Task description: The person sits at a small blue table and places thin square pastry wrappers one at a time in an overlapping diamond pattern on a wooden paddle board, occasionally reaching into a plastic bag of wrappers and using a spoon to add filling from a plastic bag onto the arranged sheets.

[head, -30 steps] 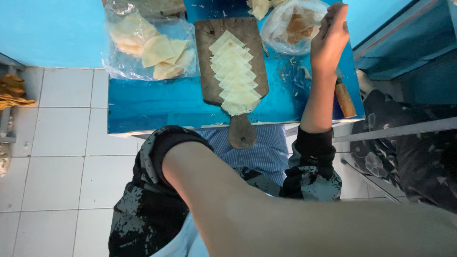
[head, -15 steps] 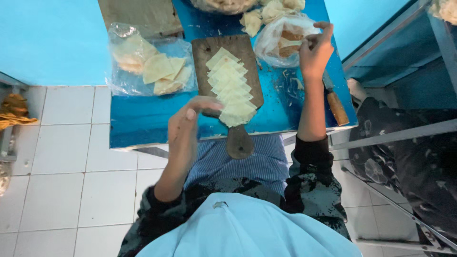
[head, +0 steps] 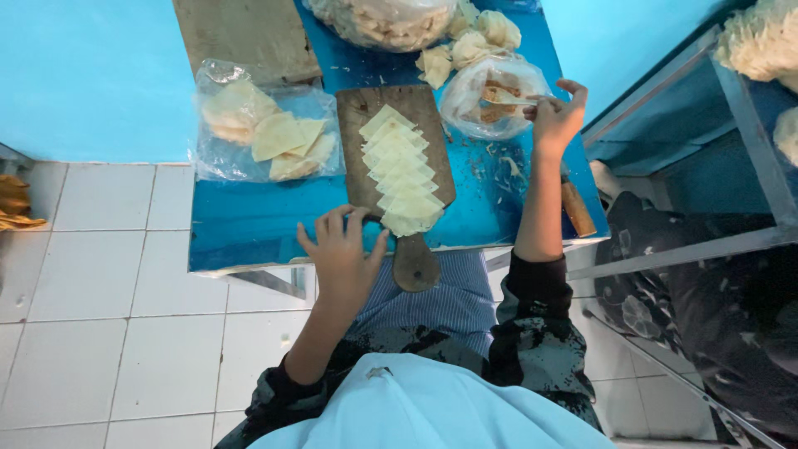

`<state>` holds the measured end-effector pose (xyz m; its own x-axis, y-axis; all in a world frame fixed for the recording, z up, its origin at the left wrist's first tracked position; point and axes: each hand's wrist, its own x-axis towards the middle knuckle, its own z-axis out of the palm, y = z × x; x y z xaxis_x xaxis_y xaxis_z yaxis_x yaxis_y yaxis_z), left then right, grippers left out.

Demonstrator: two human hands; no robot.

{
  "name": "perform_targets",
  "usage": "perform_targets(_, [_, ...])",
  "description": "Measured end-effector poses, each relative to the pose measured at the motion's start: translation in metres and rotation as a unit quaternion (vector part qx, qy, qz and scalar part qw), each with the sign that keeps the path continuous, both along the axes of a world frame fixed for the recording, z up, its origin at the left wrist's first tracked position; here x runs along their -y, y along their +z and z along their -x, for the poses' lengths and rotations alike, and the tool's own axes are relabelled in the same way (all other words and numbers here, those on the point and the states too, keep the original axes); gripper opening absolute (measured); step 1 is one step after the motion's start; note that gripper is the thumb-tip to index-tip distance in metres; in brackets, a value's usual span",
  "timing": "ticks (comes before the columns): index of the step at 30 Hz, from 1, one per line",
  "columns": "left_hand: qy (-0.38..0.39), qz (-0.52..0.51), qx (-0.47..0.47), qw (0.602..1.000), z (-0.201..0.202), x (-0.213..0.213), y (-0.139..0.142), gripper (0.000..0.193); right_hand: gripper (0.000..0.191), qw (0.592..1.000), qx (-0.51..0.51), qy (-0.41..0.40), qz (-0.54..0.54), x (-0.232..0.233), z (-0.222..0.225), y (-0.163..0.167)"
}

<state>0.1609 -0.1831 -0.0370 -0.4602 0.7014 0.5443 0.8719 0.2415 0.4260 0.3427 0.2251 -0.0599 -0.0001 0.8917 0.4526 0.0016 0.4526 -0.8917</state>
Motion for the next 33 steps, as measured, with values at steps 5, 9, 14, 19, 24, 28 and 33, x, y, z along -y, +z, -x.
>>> perform_targets(5, [0.027,0.054,-0.028,0.998,-0.006,0.004,0.002,0.041,0.037,0.999,-0.024,0.013,-0.021,0.003,-0.006,0.0])
perform_targets(9, [0.039,0.054,-0.056,0.996,-0.009,0.002,0.0,0.039,0.036,0.999,-0.016,0.015,-0.037,0.006,-0.005,0.001])
perform_targets(14, [0.006,0.041,-0.008,0.999,-0.009,-0.005,-0.006,0.029,0.038,0.984,0.138,-0.073,-0.087,0.009,-0.003,-0.001])
perform_targets(19, [-0.002,0.029,0.004,1.0,-0.011,-0.012,-0.01,0.024,0.037,0.982,0.124,-0.081,-0.116,0.007,-0.002,-0.001])
perform_targets(24, [0.017,0.012,-0.024,1.0,-0.013,-0.013,-0.01,0.032,0.037,0.978,0.139,-0.095,-0.12,0.009,-0.001,0.0])
perform_targets(28, [0.014,0.01,-0.023,1.0,-0.014,-0.014,-0.007,0.034,0.039,0.981,0.132,-0.081,-0.118,0.009,-0.002,0.002])
perform_targets(33, [-0.003,-0.023,0.002,1.0,-0.014,-0.016,-0.008,0.016,0.039,0.979,0.142,-0.092,-0.116,0.008,-0.003,0.0])
